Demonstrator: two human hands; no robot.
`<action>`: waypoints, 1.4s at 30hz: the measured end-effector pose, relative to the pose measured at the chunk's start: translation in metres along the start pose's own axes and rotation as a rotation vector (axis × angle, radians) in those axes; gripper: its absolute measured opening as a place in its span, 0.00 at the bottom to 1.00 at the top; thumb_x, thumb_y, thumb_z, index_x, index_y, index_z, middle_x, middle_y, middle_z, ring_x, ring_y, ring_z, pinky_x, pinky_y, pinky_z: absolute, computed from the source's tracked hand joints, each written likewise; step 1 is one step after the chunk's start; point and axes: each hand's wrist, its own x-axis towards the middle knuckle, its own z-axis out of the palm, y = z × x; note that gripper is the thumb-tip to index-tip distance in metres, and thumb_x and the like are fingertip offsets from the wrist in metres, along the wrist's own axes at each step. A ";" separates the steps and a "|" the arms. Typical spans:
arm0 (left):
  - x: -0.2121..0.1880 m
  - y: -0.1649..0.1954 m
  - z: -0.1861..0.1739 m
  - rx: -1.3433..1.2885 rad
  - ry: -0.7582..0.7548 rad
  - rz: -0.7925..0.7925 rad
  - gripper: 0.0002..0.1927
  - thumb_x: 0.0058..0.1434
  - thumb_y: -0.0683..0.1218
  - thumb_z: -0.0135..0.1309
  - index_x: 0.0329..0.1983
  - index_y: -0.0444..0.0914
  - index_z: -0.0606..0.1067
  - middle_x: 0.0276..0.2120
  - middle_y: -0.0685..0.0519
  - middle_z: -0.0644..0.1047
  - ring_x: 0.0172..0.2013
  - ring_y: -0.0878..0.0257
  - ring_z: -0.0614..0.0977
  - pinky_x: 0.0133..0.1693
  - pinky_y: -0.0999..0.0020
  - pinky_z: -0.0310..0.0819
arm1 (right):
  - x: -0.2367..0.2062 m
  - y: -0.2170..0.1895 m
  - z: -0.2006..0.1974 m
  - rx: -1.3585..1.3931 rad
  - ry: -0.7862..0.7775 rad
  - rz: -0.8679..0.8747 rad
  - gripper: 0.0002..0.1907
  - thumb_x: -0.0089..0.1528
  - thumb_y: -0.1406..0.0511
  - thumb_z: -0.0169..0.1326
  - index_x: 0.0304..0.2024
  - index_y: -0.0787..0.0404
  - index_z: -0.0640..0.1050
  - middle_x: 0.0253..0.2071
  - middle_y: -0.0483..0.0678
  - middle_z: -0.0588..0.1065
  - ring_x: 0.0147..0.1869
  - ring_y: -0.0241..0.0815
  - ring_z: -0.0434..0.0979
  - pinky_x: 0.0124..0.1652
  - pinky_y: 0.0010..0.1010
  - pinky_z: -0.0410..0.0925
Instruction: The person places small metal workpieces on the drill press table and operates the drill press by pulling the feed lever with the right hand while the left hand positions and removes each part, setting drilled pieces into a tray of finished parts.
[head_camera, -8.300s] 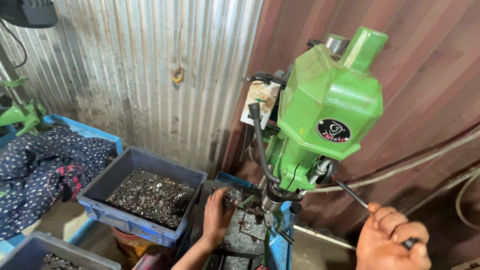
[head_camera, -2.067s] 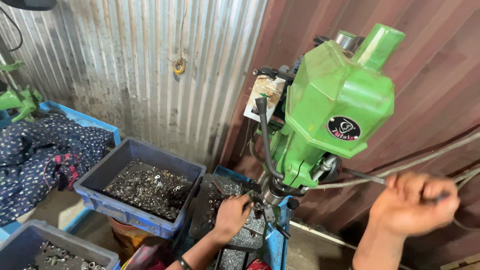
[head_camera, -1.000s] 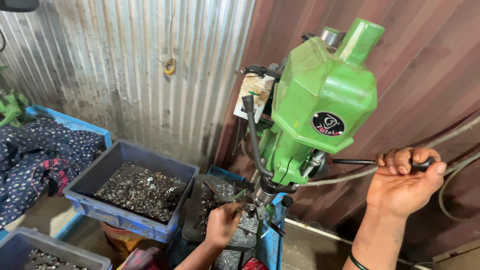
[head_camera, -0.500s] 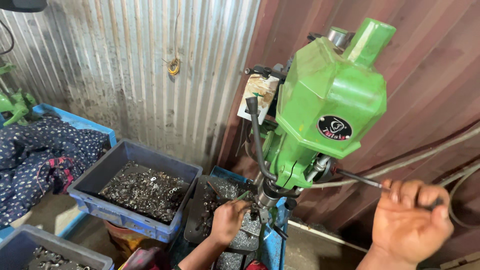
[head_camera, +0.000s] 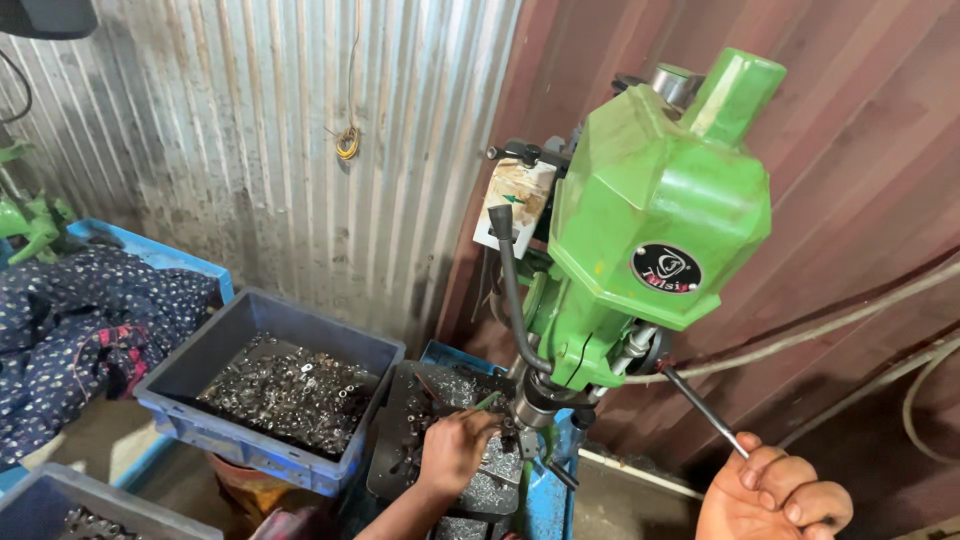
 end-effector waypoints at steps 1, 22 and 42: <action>-0.001 0.000 0.000 0.002 0.011 0.011 0.08 0.59 0.47 0.60 0.40 0.43 0.83 0.39 0.50 0.84 0.41 0.49 0.84 0.43 0.55 0.78 | 0.000 0.000 -0.001 0.007 -0.004 -0.001 0.21 0.78 0.53 0.48 0.32 0.55 0.66 0.27 0.45 0.70 0.41 0.42 0.70 0.66 0.44 0.66; -0.002 -0.019 -0.013 0.016 0.194 0.204 0.05 0.61 0.44 0.60 0.40 0.42 0.81 0.33 0.49 0.83 0.33 0.52 0.83 0.38 0.57 0.73 | 0.107 0.004 0.016 -0.137 0.187 0.184 0.25 0.76 0.46 0.47 0.37 0.56 0.62 0.28 0.42 0.57 0.31 0.37 0.55 0.41 0.29 0.57; -0.019 -0.074 -0.048 0.324 -0.428 0.037 0.18 0.52 0.45 0.60 0.46 0.53 0.83 0.58 0.57 0.74 0.64 0.54 0.69 0.62 0.51 0.57 | 0.110 0.007 0.030 -0.141 0.194 0.169 0.24 0.78 0.45 0.46 0.39 0.55 0.63 0.27 0.41 0.56 0.29 0.35 0.51 0.34 0.24 0.53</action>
